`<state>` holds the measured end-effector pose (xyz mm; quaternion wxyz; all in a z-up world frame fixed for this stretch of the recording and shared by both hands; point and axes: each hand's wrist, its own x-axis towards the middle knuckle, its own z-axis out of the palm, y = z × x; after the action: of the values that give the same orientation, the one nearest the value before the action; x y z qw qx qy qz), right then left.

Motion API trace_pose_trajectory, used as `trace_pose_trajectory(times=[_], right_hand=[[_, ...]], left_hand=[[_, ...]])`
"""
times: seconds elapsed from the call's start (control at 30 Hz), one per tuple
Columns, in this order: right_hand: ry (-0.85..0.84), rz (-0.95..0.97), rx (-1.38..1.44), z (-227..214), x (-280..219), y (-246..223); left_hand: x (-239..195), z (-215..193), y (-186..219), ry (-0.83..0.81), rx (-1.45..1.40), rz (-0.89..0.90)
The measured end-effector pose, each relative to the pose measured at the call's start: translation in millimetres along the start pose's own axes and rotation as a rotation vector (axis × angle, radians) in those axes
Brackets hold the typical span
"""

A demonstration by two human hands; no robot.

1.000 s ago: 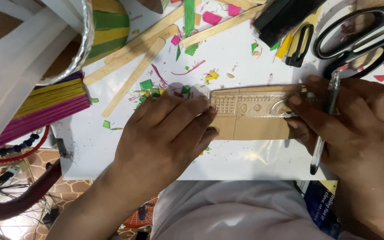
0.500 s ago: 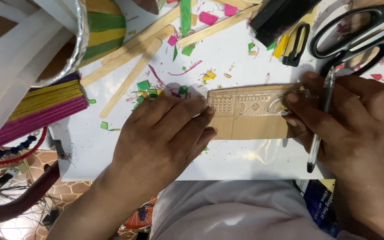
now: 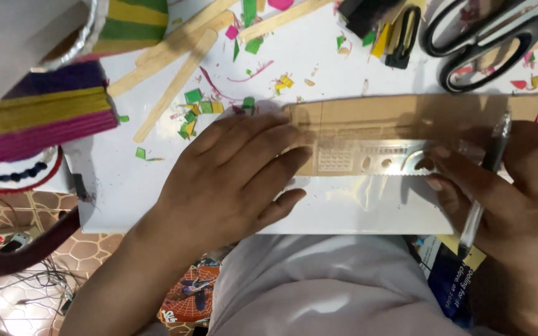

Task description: Using a ruler and pen to draw a template on a piece of cardboard

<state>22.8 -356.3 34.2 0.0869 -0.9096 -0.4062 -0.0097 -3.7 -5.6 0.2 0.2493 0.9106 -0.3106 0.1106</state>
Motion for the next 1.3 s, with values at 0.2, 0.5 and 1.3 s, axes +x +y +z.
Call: trace_pose_trajectory(times=[0.2,0.5,1.3], right_hand=[[0.128,-0.047,-0.004,22,-33,1],[0.133,0.001,0.040,31,-33,-9],[0.071,0.047,-0.021,35,-41,-12]], left_hand=[[7,6,5,-0.007,0.004,0.061],[5,12,11,0.016,-0.094,0.107],[9,14,14,0.074,-0.176,0.083]])
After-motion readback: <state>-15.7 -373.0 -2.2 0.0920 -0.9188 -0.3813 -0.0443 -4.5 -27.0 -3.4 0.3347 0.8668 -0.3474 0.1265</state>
